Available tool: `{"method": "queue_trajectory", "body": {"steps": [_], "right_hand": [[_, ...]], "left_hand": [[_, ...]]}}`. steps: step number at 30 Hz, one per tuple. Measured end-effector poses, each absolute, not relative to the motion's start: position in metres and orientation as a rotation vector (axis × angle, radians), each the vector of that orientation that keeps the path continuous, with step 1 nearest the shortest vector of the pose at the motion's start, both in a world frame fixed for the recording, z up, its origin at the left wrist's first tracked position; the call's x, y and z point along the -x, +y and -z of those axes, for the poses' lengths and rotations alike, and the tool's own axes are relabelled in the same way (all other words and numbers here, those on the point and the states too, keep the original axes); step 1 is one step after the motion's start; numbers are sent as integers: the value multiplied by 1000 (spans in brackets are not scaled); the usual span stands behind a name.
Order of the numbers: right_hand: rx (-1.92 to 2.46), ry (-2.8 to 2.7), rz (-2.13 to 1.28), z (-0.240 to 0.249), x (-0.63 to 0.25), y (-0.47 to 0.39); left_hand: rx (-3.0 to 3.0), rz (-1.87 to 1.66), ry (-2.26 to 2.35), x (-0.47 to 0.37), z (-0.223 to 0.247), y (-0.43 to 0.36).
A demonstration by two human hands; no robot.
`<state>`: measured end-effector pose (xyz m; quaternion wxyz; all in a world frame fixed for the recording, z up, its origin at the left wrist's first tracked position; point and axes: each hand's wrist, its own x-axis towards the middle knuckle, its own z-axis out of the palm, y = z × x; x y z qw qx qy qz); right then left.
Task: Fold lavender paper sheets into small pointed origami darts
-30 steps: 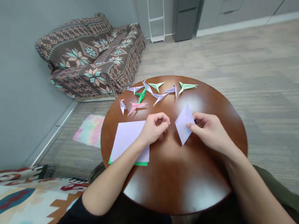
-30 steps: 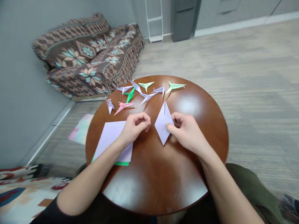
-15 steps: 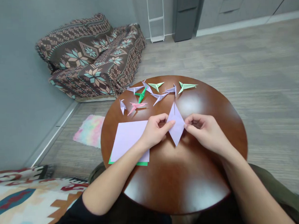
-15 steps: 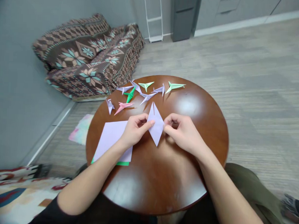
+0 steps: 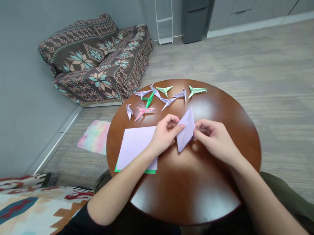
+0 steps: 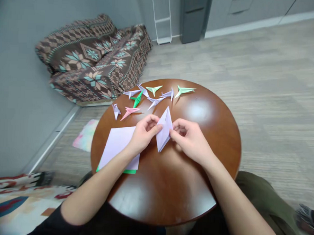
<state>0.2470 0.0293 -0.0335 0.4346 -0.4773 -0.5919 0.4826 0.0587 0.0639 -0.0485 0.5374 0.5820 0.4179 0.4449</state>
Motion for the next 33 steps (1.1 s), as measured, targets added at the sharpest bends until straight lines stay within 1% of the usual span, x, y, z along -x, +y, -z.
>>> {"method": "queue_trajectory", "body": {"steps": [4,7,13,18,21,23,25,28,31,33], "right_hand": [[1263,-1430,-1100,35,-247,30],[1250,-1420,-1080,36,-246,31],[1243,-1334,-1146,37,-244,31],[1155,-1234,-1287,33,-242,30],[1157,-1282,-1298,35,-242,31],[1252,-1345,-1180,40,-244,33],[1339,-1379,-951,46,-248,36],[1290,-1385,-705,51,-254,41],[1177,-1547,-618,47,-262,42],[1107,-1619,-652,43,-266,41]], "left_hand": [[-1477,-1175,1108,-57,45,64],[-1413,-1136,1023,-58,43,63],[-1260,-1090,915,-62,44,59],[-1347,-1012,725,-64,49,53],[-1431,-1002,773,-64,51,51],[-1470,-1008,836,-63,51,51],[-1500,-1017,875,-62,50,52],[-1549,-992,925,-59,48,53],[-1545,-903,950,-57,47,54],[-1520,-870,917,-57,46,54]]}}
